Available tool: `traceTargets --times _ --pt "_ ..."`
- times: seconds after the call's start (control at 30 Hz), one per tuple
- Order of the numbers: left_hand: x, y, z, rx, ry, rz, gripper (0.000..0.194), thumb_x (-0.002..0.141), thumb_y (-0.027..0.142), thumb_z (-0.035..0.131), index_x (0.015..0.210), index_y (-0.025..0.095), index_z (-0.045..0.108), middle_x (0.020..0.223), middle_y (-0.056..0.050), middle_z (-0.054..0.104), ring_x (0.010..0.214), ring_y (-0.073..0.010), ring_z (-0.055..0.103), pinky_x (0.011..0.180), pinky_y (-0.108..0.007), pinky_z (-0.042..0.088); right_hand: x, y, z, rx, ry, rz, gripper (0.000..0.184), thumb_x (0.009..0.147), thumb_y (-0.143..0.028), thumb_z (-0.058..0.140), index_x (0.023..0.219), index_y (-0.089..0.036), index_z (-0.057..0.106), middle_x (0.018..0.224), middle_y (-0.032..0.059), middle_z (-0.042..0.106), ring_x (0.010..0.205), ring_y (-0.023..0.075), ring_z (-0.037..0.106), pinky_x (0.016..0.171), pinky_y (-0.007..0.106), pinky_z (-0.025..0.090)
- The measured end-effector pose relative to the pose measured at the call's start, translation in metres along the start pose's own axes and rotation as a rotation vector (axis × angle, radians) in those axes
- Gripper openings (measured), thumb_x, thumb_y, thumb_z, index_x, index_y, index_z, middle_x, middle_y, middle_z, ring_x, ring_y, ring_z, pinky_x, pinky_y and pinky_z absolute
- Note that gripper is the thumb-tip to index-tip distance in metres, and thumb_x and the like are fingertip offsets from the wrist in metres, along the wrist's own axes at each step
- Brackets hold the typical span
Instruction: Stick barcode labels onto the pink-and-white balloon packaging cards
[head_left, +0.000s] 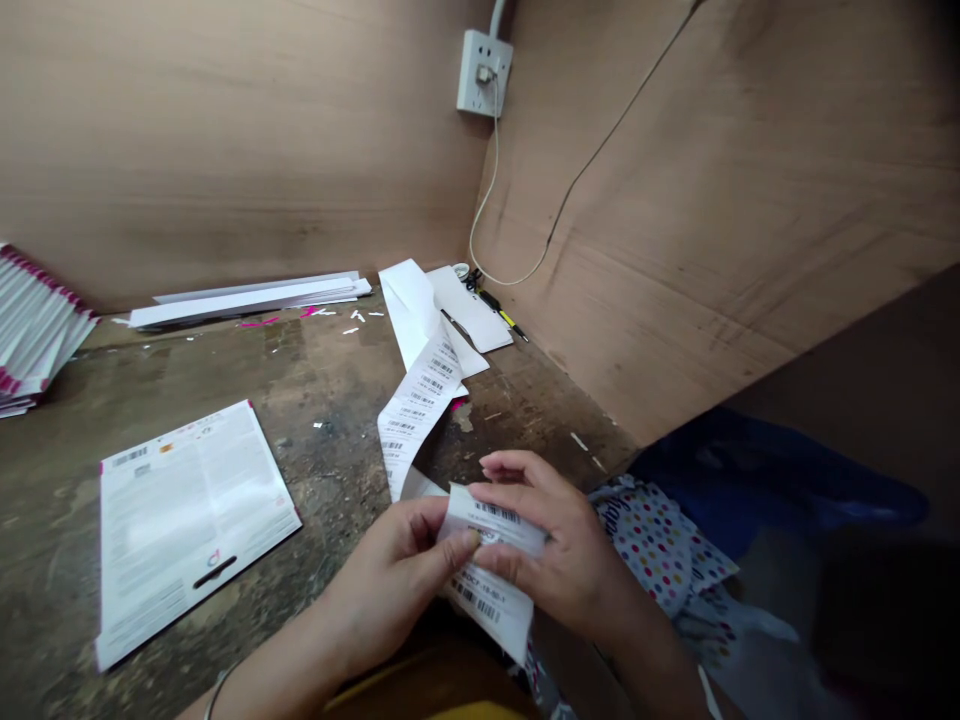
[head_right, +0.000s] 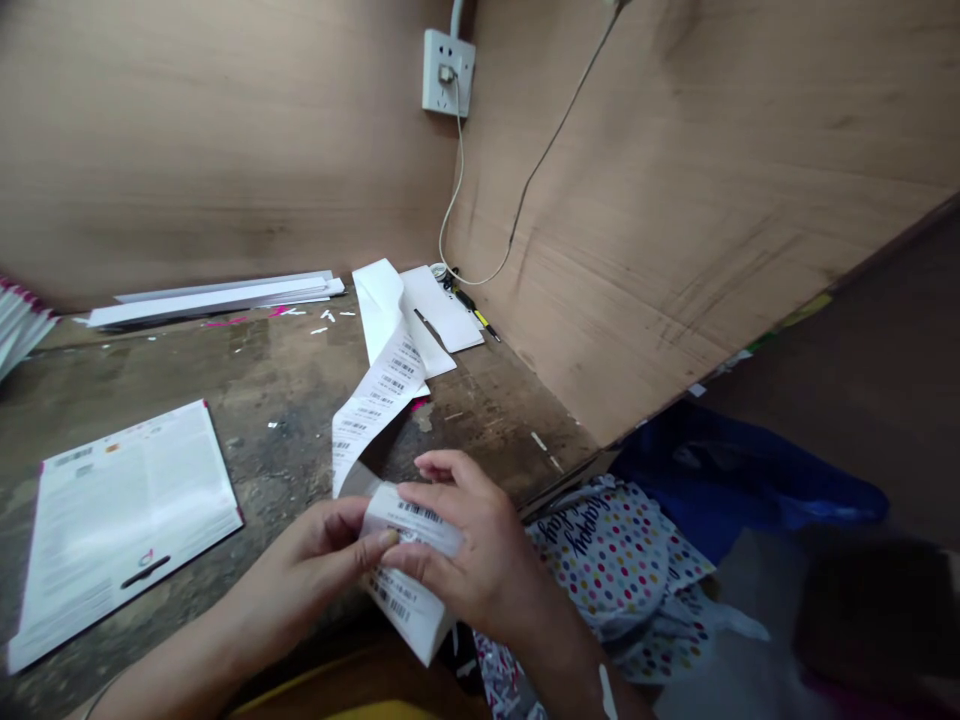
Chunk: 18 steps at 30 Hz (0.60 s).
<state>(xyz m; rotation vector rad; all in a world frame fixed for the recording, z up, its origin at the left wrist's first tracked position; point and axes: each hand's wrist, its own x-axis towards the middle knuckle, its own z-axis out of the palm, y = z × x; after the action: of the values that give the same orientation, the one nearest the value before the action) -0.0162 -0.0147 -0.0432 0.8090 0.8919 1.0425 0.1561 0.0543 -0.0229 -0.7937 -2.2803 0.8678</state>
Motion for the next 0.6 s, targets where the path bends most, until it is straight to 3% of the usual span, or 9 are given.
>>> traceTargets --times 0.07,0.2,0.4,0.6 --pt "0.001 -0.003 -0.001 -0.005 0.060 0.008 0.025 0.078 0.035 0.065 0.085 0.011 0.067 0.073 -0.004 0.066 0.065 -0.0128 0.055 0.065 -0.023 0.044 0.000 -0.001 -0.002 0.003 -0.047 0.014 0.036 0.076 -0.032 0.071 0.110 -0.021 0.065 0.116 0.0079 0.058 0.106 0.0213 0.055 0.092 0.032 0.046" --pt "0.003 -0.006 -0.003 0.037 0.127 0.000 0.026 0.078 0.037 0.063 0.079 0.011 0.064 0.072 -0.004 0.064 0.064 -0.0136 0.053 0.063 -0.025 0.043 -0.002 -0.003 -0.003 0.022 -0.078 0.076 0.018 0.086 -0.026 0.059 0.102 -0.024 0.067 0.091 0.0018 0.067 0.084 0.0156 0.062 0.075 0.027 0.050" --pt "-0.001 -0.001 0.005 0.178 0.144 -0.008 0.031 0.077 0.044 0.060 0.072 0.013 0.059 0.063 -0.001 0.055 0.061 -0.0137 0.049 0.060 -0.025 0.039 -0.003 -0.005 0.005 0.046 -0.036 0.026 0.018 0.087 -0.022 0.057 0.102 -0.022 0.066 0.094 0.0034 0.066 0.087 0.0165 0.060 0.078 0.027 0.048" --pt "0.003 -0.007 0.002 0.219 0.152 -0.021 0.035 0.079 0.047 0.057 0.075 0.013 0.060 0.065 0.000 0.055 0.060 -0.0119 0.045 0.057 -0.023 0.038 -0.002 -0.003 0.025 0.032 0.172 0.101 0.013 0.088 -0.021 0.053 0.084 -0.021 0.066 0.081 0.0011 0.065 0.077 0.0150 0.059 0.071 0.026 0.045"
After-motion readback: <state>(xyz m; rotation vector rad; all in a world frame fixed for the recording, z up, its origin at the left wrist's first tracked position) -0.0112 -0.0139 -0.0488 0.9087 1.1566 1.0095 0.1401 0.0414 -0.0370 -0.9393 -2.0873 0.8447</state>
